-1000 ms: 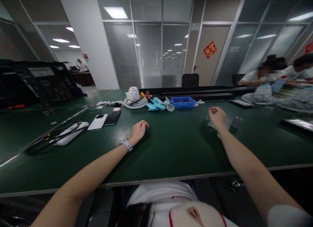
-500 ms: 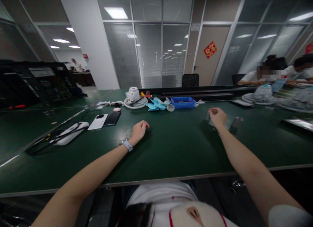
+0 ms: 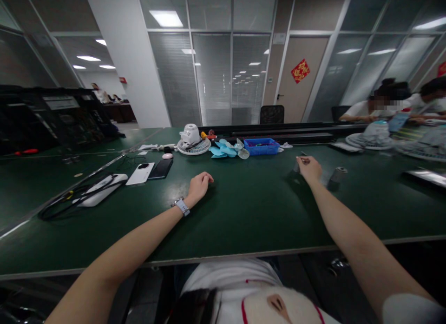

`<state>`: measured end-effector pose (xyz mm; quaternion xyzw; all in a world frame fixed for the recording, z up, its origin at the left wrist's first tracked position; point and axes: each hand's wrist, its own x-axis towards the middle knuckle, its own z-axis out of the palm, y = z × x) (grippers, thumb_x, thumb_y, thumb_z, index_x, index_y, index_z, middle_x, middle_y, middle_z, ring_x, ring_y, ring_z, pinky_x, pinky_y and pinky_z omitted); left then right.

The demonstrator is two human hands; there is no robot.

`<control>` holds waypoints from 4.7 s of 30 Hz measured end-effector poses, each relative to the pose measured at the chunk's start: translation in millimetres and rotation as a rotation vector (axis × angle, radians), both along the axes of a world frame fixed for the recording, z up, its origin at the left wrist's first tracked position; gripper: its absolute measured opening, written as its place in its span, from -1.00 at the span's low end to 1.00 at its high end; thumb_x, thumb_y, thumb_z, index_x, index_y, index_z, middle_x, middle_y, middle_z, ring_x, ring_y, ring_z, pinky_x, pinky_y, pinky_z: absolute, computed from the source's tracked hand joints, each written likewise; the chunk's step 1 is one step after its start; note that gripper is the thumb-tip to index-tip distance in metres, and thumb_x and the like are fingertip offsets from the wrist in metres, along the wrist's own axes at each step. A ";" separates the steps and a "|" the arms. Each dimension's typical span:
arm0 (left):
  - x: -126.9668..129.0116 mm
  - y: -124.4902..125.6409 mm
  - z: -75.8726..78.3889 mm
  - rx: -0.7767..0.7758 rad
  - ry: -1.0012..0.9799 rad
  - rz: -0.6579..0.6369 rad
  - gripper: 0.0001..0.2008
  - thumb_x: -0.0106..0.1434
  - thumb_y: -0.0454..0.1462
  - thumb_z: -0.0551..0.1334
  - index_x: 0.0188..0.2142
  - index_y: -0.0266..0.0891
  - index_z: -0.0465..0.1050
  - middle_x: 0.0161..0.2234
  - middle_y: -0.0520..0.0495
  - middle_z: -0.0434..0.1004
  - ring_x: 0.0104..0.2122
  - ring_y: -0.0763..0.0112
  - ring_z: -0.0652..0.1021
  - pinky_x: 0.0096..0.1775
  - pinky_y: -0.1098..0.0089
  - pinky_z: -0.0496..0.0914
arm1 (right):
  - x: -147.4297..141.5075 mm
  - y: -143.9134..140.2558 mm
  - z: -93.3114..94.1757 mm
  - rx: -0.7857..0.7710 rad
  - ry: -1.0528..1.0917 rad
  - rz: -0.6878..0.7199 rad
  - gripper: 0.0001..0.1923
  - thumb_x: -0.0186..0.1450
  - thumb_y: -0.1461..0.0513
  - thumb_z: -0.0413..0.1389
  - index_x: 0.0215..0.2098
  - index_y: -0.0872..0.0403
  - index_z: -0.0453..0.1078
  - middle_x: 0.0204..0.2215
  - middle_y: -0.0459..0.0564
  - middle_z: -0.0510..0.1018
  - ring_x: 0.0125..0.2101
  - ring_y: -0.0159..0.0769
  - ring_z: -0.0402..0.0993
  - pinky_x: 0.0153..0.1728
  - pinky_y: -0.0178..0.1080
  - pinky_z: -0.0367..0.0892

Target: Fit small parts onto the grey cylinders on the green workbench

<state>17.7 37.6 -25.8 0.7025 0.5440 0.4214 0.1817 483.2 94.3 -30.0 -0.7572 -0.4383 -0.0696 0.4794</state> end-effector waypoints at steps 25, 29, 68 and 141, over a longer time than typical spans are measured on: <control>0.2 1.4 -1.5 0.008 -0.009 0.004 -0.70 0.23 -0.26 -0.03 -0.44 -0.17 0.47 -0.38 -0.02 0.62 -0.30 0.31 0.58 -0.22 0.36 0.39 | 8.8 9.4 -13.5 -0.162 0.062 -0.052 -0.46 0.06 -0.07 0.30 -0.14 0.07 0.37 -0.19 0.17 0.60 -0.13 0.02 0.53 -0.13 -0.05 0.38; 1.8 -0.7 1.2 0.043 0.030 -0.045 -0.72 0.26 -0.29 0.01 -0.36 -0.17 0.50 -0.34 -0.03 0.62 -0.27 0.31 0.57 -0.19 0.33 0.40 | -26.8 7.2 -0.4 -0.117 0.030 0.063 -0.49 0.06 -0.07 0.31 -0.17 0.06 0.40 -0.21 0.13 0.62 -0.14 -0.02 0.55 -0.11 -0.05 0.40; 21.7 -32.1 38.0 0.218 -0.048 -0.111 -0.80 0.24 -0.17 0.25 -0.34 -0.13 0.21 -0.32 -0.03 0.63 -0.19 0.26 0.62 -0.14 0.29 0.42 | -254.9 -91.3 -1.9 -0.112 0.035 1.207 -0.59 0.13 -0.02 0.30 -0.18 0.00 0.35 -0.28 -0.06 0.62 -0.34 -0.24 0.58 -0.29 -0.19 0.44; 3.5 3.9 -6.0 -0.055 -0.078 0.006 -0.71 0.35 -0.02 0.04 -0.23 -0.16 0.32 -0.35 -0.08 0.65 -0.32 0.26 0.60 -0.24 0.32 0.36 | -9.7 -9.2 35.3 -0.121 -0.585 0.069 -0.64 0.22 0.39 -0.01 -0.18 0.11 0.59 -0.29 0.17 0.61 -0.20 -0.07 0.48 -0.09 -0.06 0.19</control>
